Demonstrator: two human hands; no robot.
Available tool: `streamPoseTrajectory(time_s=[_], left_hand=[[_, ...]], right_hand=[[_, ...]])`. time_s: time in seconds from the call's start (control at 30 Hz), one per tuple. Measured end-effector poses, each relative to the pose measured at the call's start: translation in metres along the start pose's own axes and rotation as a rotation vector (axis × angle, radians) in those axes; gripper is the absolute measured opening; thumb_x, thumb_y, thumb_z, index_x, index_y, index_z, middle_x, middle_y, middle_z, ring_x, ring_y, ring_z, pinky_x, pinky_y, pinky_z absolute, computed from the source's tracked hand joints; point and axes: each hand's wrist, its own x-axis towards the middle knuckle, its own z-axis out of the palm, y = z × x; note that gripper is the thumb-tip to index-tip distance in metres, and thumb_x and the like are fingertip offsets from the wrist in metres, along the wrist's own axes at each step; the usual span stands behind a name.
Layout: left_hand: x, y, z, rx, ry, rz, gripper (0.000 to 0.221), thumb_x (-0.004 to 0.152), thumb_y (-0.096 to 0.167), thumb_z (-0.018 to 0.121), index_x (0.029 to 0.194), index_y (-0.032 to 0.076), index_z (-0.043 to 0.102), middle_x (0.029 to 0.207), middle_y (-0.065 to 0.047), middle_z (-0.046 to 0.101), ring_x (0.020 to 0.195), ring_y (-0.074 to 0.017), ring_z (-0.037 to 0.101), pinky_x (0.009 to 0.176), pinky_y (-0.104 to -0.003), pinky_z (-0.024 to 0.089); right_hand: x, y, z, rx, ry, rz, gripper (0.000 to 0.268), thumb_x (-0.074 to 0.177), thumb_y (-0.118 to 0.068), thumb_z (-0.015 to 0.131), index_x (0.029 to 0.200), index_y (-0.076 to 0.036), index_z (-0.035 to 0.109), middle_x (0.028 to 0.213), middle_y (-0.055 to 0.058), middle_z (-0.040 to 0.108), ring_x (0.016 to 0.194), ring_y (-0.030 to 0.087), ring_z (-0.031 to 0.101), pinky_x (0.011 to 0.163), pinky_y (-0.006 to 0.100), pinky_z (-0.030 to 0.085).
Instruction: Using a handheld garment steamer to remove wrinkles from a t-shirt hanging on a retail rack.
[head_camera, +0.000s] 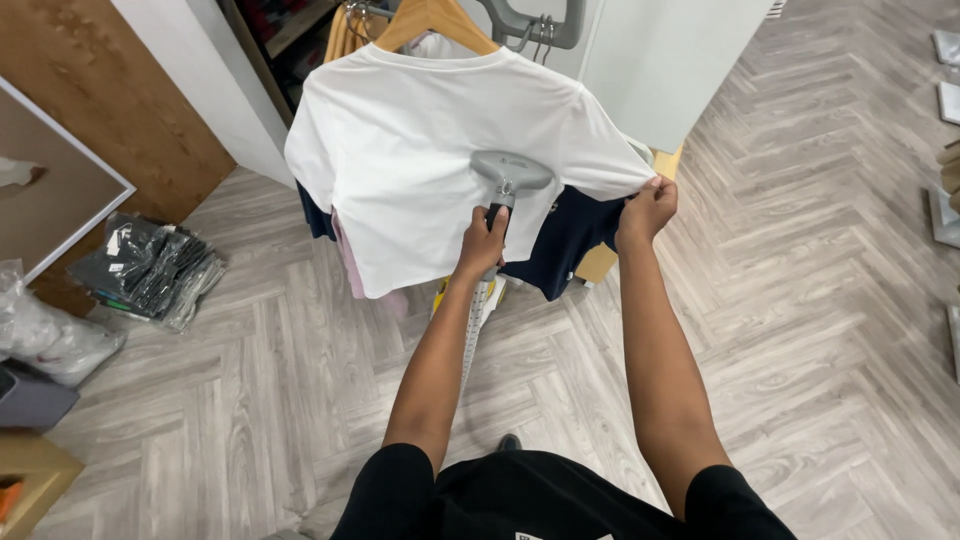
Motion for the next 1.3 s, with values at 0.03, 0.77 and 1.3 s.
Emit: streamPoseTrajectory(time_s=[0.03, 0.77, 1.3], left_hand=[[0.000, 0.012, -0.008, -0.004, 0.034, 0.022, 0.059, 0.105, 0.051, 0.041, 0.125, -0.004, 0.045, 0.073, -0.014, 0.065, 0.048, -0.0208, 0.068, 0.045, -0.032, 0.057], [0.022, 0.007, -0.010, -0.112, 0.201, 0.032, 0.060, 0.106, 0.052, 0.041, 0.126, -0.005, 0.045, 0.073, -0.013, 0.064, 0.049, -0.0209, 0.067, 0.045, -0.031, 0.057], [0.006, -0.088, -0.015, -0.012, 0.059, -0.142, 0.050, 0.095, 0.029, 0.052, 0.136, 0.004, 0.040, 0.108, -0.024, 0.062, 0.089, -0.0358, 0.064, 0.079, -0.043, 0.054]], right_hand=[[0.006, 0.006, 0.003, 0.011, 0.034, -0.003, 0.017, 0.106, -0.025, 0.049, 0.099, -0.016, 0.062, 0.081, -0.003, 0.061, 0.067, 0.007, 0.061, 0.057, 0.017, 0.053], [0.017, -0.005, 0.052, 0.069, 0.230, -0.142, 0.027, 0.108, -0.025, 0.042, 0.123, -0.006, 0.055, 0.124, 0.019, 0.063, 0.120, 0.035, 0.060, 0.111, 0.044, 0.040], [-0.189, 0.057, 0.084, -0.508, -0.902, 0.146, 0.062, 0.086, -0.063, 0.074, 0.126, -0.017, 0.060, 0.122, 0.017, 0.067, 0.127, 0.038, 0.059, 0.105, 0.046, 0.046]])
